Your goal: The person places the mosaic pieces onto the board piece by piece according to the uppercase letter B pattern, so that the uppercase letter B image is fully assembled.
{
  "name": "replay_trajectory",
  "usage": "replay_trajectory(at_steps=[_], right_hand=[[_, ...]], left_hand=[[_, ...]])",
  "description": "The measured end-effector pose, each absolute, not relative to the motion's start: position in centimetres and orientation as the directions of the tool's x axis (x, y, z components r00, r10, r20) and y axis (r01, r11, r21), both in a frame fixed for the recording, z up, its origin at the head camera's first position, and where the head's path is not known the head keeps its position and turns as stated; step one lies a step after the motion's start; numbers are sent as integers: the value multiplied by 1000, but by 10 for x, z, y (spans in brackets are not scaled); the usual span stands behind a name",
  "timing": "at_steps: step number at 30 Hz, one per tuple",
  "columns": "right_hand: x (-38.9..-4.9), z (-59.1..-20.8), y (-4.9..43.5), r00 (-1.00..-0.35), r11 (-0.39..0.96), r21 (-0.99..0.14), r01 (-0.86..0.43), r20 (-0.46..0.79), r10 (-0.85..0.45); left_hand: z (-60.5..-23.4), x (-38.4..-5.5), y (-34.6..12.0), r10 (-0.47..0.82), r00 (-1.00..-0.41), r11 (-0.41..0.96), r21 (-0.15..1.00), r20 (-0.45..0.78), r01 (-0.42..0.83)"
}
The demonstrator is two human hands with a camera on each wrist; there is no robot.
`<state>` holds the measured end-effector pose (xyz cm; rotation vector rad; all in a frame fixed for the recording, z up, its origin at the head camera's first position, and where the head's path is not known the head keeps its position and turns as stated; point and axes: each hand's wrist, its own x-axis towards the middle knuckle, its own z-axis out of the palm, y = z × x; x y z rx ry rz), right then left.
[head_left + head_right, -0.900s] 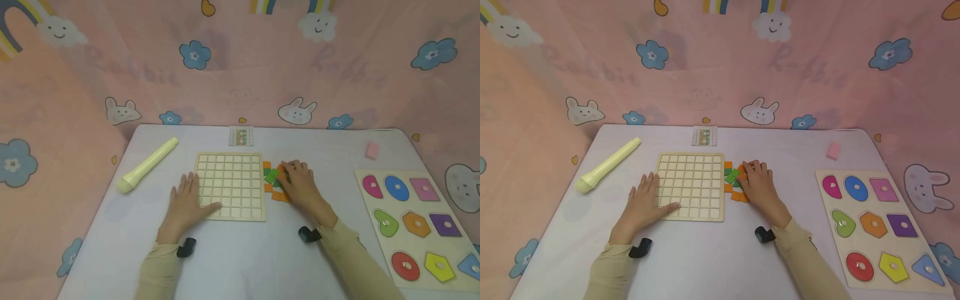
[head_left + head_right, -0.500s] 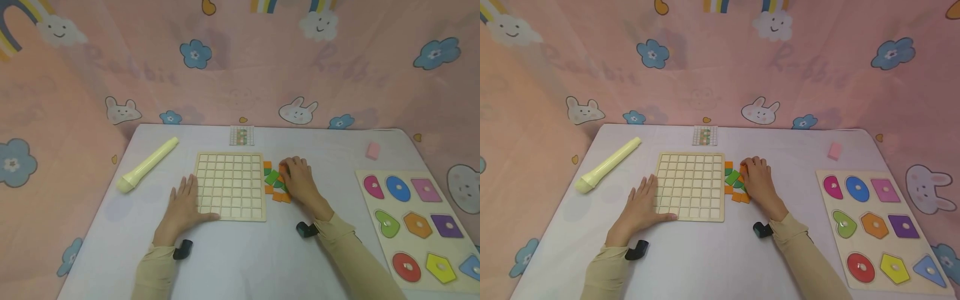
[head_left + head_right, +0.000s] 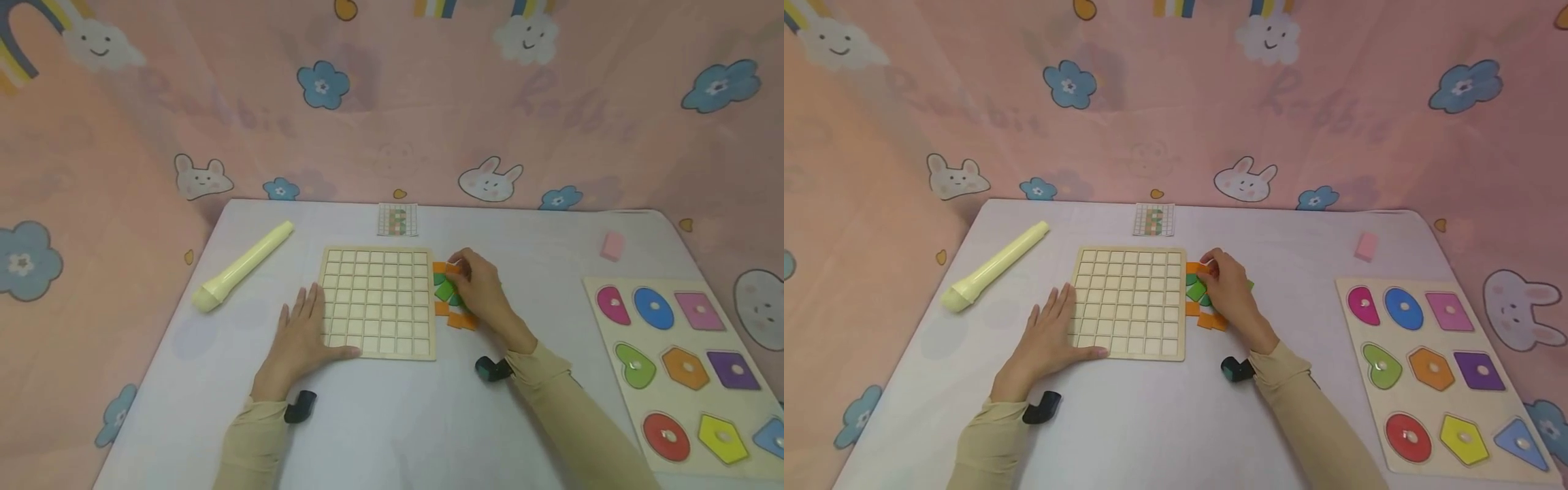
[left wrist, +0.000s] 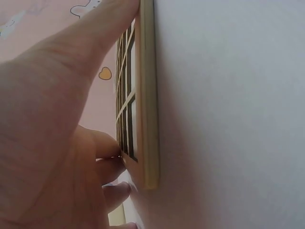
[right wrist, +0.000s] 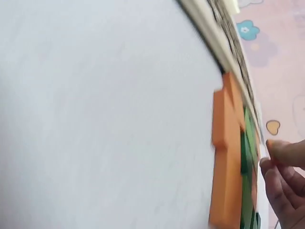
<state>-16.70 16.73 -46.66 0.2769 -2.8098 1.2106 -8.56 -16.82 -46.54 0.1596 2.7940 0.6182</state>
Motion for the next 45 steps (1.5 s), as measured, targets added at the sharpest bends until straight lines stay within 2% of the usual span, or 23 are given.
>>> replay_trajectory(at_steps=[6, 12, 29, 36, 45], right_hand=[[-171, -463, 150, -984, 548, -817, -179, 141, -112], [-176, -462, 128, -995, 482, -874, -66, 23, -95], [-186, -464, 62, -989, 439, -896, -59, -8, -148], [-196, -467, 52, -986, 457, -885, -92, 18, -164], [-200, -470, 44, -988, 397, -915, -66, 5, -154]], left_hand=[[-465, -86, -167, 164, -956, 904, 424, -243, 47], [-463, -86, -166, 159, -955, 898, 439, -250, 34], [-464, -86, -165, 147, -955, 904, 428, -259, 23], [-464, -86, -165, 143, -954, 904, 428, -265, 17], [-463, -88, -165, 133, -953, 906, 422, -271, 7]])
